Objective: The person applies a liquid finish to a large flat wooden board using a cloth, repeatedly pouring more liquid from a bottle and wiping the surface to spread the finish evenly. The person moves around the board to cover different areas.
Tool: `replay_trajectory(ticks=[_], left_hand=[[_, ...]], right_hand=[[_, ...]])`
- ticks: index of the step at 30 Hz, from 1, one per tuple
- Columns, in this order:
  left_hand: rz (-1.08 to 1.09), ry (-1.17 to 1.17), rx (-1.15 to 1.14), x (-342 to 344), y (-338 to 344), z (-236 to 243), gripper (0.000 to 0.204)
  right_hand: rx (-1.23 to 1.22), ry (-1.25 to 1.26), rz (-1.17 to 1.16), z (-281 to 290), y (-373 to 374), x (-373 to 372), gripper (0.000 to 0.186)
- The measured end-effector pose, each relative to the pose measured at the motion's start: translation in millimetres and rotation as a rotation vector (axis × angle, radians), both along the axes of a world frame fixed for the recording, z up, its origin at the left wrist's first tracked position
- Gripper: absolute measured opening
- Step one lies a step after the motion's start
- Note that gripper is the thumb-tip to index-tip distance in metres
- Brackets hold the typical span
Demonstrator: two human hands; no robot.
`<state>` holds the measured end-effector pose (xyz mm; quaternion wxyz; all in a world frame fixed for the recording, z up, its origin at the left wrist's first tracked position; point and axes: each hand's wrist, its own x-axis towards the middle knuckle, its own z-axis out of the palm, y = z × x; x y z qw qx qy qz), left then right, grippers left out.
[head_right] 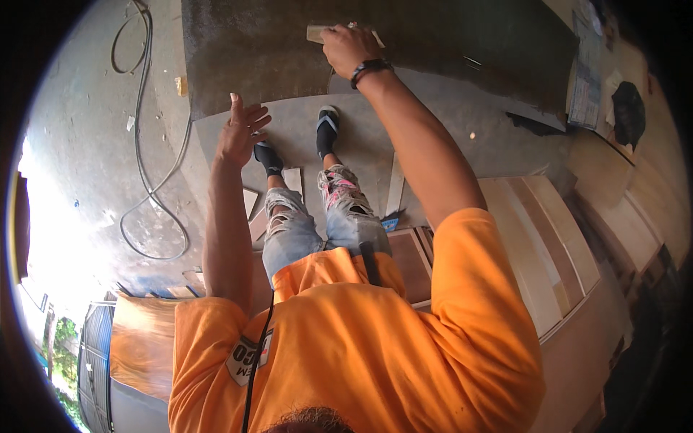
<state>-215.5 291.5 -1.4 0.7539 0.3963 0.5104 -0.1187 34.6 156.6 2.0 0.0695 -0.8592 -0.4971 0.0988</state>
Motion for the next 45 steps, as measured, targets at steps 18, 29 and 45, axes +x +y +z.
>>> replay_trajectory(ticks=[18,29,45], left_hand=[[-0.020,0.013,-0.010,0,3,-8,0.102],[-0.051,0.035,-0.016,-3,3,-4,0.099],[-0.161,0.017,-0.041,42,-49,6,0.104]], right_hand=[[-0.100,0.277,-0.089,20,-28,-54,0.023],[0.160,0.653,-0.412,88,-89,-97,0.027],[-0.022,0.138,-0.167,20,-47,47,0.021]])
